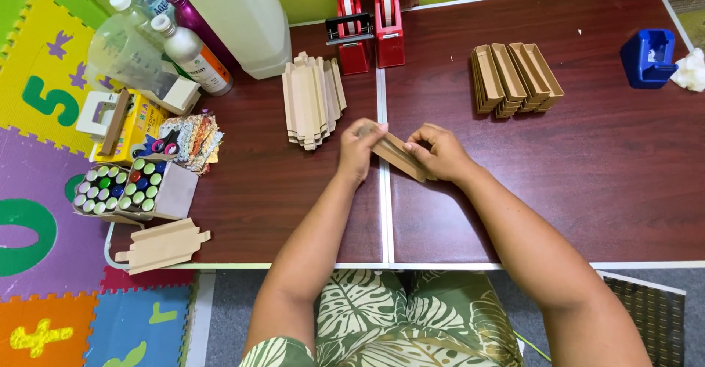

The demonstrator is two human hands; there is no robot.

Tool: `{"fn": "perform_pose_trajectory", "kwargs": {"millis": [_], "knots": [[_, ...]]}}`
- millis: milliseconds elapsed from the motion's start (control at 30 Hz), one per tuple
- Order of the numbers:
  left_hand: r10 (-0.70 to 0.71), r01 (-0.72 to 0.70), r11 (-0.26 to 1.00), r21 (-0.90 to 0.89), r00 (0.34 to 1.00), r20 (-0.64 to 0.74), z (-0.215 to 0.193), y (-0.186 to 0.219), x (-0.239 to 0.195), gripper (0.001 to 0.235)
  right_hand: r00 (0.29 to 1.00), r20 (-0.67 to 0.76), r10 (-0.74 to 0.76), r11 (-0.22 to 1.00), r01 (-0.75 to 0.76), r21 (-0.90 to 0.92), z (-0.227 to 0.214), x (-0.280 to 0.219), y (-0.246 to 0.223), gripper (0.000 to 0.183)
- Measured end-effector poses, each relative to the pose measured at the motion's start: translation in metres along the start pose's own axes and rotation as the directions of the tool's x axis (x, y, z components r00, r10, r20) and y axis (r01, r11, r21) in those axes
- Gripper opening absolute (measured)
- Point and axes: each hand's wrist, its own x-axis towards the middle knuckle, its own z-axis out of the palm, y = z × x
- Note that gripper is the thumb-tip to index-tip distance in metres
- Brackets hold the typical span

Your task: Assembling small wooden box frames by folding pre-cut wooden slats and stacking the finished products.

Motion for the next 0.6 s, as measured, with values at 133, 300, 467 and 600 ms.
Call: {"fn": "perform_pose_trajectory", "kwargs": {"millis": [133, 300, 467, 600], "knots": [[-0.025, 0.019, 0.997, 0.075, 0.996, 0.085, 0.011, 0.019, -0.019, 0.016, 0.999, 0.029, 0.032, 0.999, -0.032, -0.012, 0.005, -0.002, 0.004, 0.009], [-0.044, 0.037, 0.996, 0.076, 0.995, 0.088, 0.000, 0.017, -0.007, 0.015, 1.000, 0.004, 0.030, 0.999, -0.029, -0.040, 0.008, -0.001, 0.014, 0.008], [-0.042, 0.037, 0.997, 0.067, 0.997, 0.066, -0.001, 0.004, -0.003, 0.015, 1.000, -0.008, 0.026, 0.998, -0.026, -0.059, 0.006, -0.003, 0.014, 0.007], [0.002, -0.002, 0.998, 0.064, 1.000, 0.008, 0.000, 0.002, 0.000, 0.013, 0.999, -0.044, 0.004, 0.999, -0.006, -0.040, 0.005, -0.003, 0.012, 0.009]]}}
